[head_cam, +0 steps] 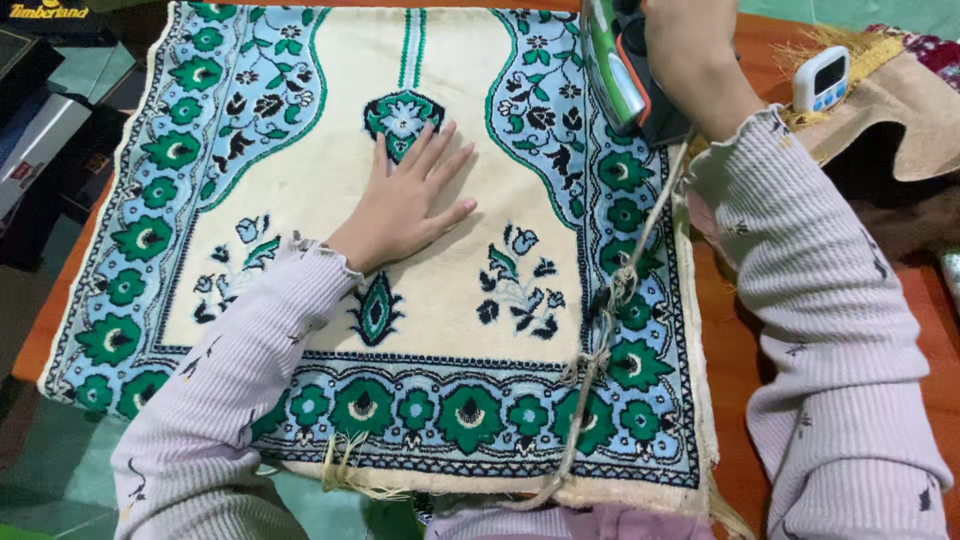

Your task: The person irons a dark green textile with an orange and gold central motif on a wooden table, then switches to a cream-colored textile with green and blue patterns. The person uses a green electric iron and smooths the surfaces with their hands while ironing.

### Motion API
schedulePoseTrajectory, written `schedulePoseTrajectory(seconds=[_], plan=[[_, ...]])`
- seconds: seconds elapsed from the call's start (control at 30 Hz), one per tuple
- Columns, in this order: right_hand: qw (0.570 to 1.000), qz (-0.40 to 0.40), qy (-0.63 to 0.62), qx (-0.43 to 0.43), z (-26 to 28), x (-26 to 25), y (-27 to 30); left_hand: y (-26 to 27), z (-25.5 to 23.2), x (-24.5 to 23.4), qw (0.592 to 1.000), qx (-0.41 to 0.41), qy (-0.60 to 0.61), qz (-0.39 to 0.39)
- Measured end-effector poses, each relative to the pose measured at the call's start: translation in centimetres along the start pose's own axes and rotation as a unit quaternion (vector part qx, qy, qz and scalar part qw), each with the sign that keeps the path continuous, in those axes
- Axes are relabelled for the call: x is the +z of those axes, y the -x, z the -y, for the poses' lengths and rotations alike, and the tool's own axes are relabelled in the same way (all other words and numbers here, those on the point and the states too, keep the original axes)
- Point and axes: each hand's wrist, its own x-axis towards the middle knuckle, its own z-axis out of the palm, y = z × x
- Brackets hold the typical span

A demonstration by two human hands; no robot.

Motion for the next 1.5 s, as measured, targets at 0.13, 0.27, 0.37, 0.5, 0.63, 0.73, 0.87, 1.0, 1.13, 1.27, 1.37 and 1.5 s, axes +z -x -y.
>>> schedulePoseTrajectory(seconds=[0.13, 0.27, 0.37, 0.5, 0.63, 0.73, 0.87, 1.0, 1.13, 1.27, 1.37, 1.5], plan=[[0.999, 0.029, -0.021, 0.007, -0.1, -2.0, 1.8, -0.1, -0.6, -0.2, 1.0, 0.01, -0.018, -0.001], [0.993, 0.108, -0.034, 0.03, 1.2, -9.7, 6.3, -0.4, -0.5, -0.2, 1.0, 0.01, -0.019, 0.002], [0.989, 0.144, -0.019, 0.002, 2.3, -16.0, 11.3, -1.2, 0.0, -0.2, 1.0, 0.006, -0.01, 0.012], [0.972, 0.235, -0.015, 0.009, 4.2, -22.6, 16.4, -3.2, 0.6, -0.1, 0.999, -0.005, -0.009, 0.034], [0.959, 0.283, 0.033, -0.017, 5.9, -27.5, 20.7, -5.1, 0.5, 0.2, 0.998, -0.026, -0.008, 0.054], [0.979, 0.193, 0.054, -0.044, 6.9, -29.2, 22.1, -6.1, 0.3, 0.3, 0.997, -0.045, -0.017, 0.066], [0.976, 0.199, 0.046, -0.073, 6.7, -29.1, 21.5, -6.0, -1.0, -0.2, 0.997, -0.05, -0.043, 0.047], [0.979, 0.192, -0.003, -0.071, 7.2, -29.1, 20.4, -0.1, -3.3, -1.1, 0.997, -0.064, -0.045, 0.017], [0.972, 0.22, -0.046, -0.074, 7.9, -28.5, 17.6, 4.0, -5.5, -0.4, 0.995, -0.074, -0.069, -0.008], [0.973, 0.177, -0.117, -0.087, 8.9, -26.6, 13.2, 5.1, -5.8, 0.4, 0.997, -0.057, -0.038, -0.04], [0.977, 0.153, -0.115, -0.095, 10.0, -23.9, 9.0, 5.1, -5.8, 0.8, 0.996, -0.055, -0.039, -0.052], [0.989, 0.033, -0.094, -0.112, 11.0, -17.9, 2.9, 5.2, -5.9, 0.8, 0.996, -0.05, -0.044, -0.064]])
